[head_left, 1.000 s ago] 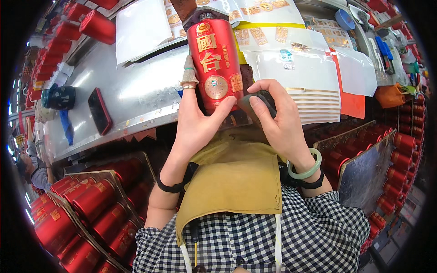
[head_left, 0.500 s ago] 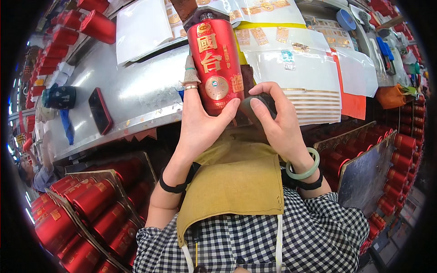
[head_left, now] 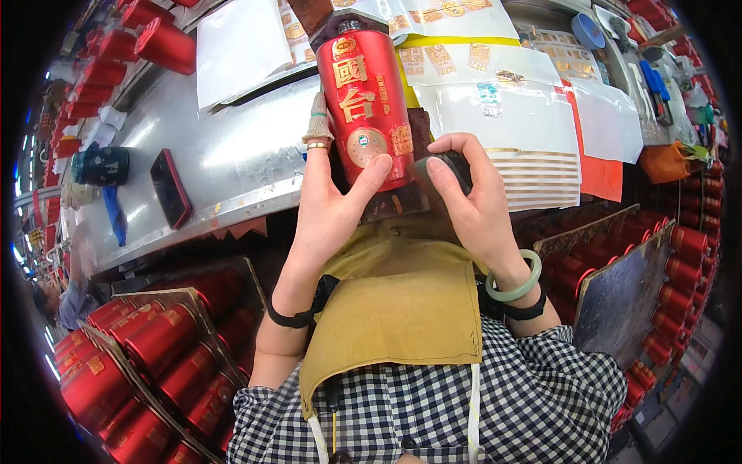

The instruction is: The person wipes a red bottle with a cloth, places it on a table, and then applies gold stickers and a circular seal from a sheet, smoothing them by hand and with a tool.

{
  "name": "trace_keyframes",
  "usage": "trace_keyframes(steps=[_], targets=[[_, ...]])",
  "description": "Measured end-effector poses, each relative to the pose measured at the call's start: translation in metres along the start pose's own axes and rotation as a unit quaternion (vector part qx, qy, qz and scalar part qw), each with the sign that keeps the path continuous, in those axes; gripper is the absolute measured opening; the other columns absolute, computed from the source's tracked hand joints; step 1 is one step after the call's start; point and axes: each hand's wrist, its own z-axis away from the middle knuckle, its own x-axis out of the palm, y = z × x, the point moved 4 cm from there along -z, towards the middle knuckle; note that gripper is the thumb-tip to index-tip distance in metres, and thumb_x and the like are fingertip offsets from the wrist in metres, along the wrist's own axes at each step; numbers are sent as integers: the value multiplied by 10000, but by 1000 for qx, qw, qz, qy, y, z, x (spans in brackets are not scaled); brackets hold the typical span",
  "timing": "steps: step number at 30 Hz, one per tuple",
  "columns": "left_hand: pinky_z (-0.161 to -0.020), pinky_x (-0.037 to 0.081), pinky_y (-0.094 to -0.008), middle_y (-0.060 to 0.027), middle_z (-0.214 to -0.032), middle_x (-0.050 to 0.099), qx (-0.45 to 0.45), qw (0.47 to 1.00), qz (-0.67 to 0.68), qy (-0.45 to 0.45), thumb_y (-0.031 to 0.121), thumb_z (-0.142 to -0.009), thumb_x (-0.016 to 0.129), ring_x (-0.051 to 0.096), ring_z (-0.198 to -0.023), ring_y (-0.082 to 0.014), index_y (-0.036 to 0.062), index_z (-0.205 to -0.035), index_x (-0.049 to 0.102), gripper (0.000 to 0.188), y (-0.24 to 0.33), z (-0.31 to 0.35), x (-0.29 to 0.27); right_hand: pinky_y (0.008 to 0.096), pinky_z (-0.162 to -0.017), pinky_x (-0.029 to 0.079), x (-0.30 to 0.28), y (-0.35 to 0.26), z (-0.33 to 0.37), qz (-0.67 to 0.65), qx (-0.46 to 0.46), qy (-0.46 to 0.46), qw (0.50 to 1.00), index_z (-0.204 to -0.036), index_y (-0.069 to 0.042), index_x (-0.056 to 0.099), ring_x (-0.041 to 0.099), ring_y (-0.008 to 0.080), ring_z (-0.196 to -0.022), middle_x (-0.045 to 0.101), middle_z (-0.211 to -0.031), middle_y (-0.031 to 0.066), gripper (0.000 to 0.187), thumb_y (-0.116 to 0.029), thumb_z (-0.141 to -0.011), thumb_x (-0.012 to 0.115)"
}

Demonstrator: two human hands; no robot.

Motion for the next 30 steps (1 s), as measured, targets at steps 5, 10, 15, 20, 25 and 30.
trace_keyframes(steps=[5,10,15,20,25,30], targets=[[-1108,446,-374,-145,-1475,475,-2,999,24,32,115,-963,720,516,-1326,-210,-19,-1602,204,832,0,-4,4,340,-873,519,7,0,-2,-5,21,5,1000,-1115,17,611,674,228,-958,693,-1020,141,242,-154,-965,693],[-1077,484,-376,-160,-1442,487,-3,999,7,34,131,-933,768,541,-1301,-213,-24,-1587,208,875,-4,-8,2,337,-858,522,11,-2,-3,-18,5,8,1000,-1081,6,613,675,216,-945,694,-999,135,291,-181,-916,762],[-1086,481,-382,-160,-1449,482,-10,999,34,42,152,-935,775,539,-1307,-222,-18,-1588,210,880,-7,-8,0,332,-855,523,13,-3,-5,-16,1,12,1000,-1068,1,615,670,200,-944,697,-995,123,303,-183,-896,784],[-1091,478,-387,-160,-1450,480,2,998,39,43,167,-937,776,536,-1311,-223,-9,-1591,215,879,-5,-7,1,332,-860,523,12,-2,-6,-10,3,10,1000,-1067,2,614,670,197,-944,698,-1000,122,309,-181,-890,788],[-1092,475,-389,-157,-1448,486,-8,998,46,39,179,-937,778,533,-1315,-226,-9,-1591,219,880,-2,-7,2,334,-866,520,13,1,-5,-14,14,10,1000,-1072,3,614,667,200,-950,697,-1003,126,315,-192,-893,786],[-1094,471,-385,-167,-1445,494,-8,998,32,50,181,-917,799,537,-1310,-222,-14,-1588,220,908,-7,-6,-1,340,-879,512,10,11,-5,-13,38,4,999,-1096,11,614,662,218,-956,693,-1009,137,283,-199,-948,732]])
